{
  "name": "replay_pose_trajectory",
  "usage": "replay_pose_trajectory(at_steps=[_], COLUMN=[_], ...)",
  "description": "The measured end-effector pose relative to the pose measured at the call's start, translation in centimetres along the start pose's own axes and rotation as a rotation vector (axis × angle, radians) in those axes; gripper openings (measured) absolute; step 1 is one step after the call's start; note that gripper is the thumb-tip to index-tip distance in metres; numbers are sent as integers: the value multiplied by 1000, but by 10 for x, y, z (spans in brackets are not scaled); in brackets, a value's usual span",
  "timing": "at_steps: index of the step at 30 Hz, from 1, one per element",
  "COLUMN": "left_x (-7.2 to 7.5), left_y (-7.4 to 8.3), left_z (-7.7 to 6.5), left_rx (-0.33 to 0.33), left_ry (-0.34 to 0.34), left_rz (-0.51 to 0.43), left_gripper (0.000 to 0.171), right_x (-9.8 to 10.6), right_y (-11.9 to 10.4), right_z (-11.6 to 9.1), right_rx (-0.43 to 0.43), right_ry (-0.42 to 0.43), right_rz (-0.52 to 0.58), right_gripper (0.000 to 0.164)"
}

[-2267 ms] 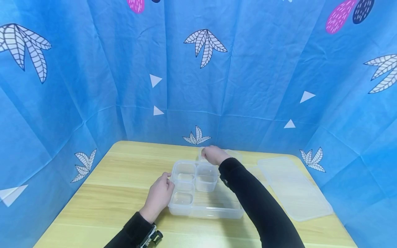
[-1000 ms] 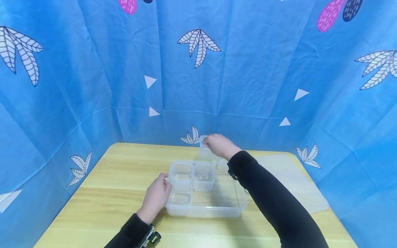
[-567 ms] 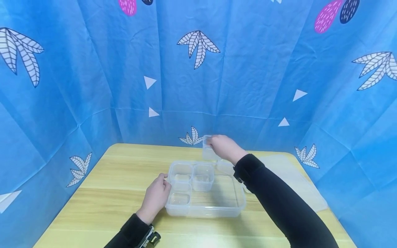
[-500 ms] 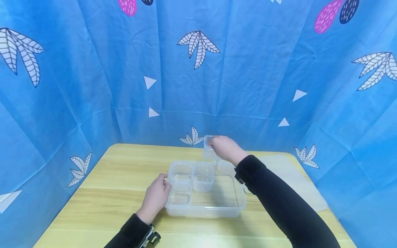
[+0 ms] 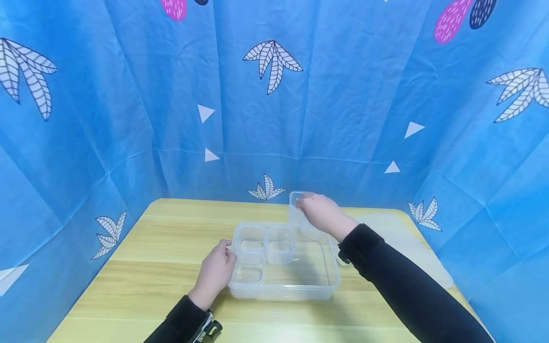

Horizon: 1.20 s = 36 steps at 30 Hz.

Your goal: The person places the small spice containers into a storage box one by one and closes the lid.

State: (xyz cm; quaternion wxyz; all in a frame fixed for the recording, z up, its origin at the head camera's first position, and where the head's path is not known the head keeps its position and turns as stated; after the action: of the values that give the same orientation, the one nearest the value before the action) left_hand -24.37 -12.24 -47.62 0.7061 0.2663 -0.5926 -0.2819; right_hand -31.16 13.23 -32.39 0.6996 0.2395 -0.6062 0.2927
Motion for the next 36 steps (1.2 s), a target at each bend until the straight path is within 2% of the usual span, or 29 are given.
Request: replay_pose_trajectory(at_steps=[8,17,36], left_x=[0,0,-1], left_y=[0,-1,1], left_z=[-1,0,0], left_rx=[0,8,-3], left_ry=[-3,-6,10], left_rz=[-9,-6,6], left_gripper=[34,35,35], right_x=[-3,-3,-18], right_y=[3,1,-6], right_z=[-14,-28,-43], right_rx=[-20,-4,28], right_ry=[-1,37,5], right_rz=[15,35,3], right_gripper=[15,15,15])
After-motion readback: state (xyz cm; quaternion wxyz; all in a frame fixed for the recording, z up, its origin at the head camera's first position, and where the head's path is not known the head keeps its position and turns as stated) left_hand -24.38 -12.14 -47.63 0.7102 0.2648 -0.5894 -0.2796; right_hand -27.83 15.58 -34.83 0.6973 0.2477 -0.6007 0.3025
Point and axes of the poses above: each hand's wrist, its own z-axis towards the middle knuckle, its own x-axis out of the back of the hand, y = z × x, the point moved 4 cm from there along z, towards the middle knuckle, and after that the axes turned 5 degrees about -y, right-handed, at the moved point
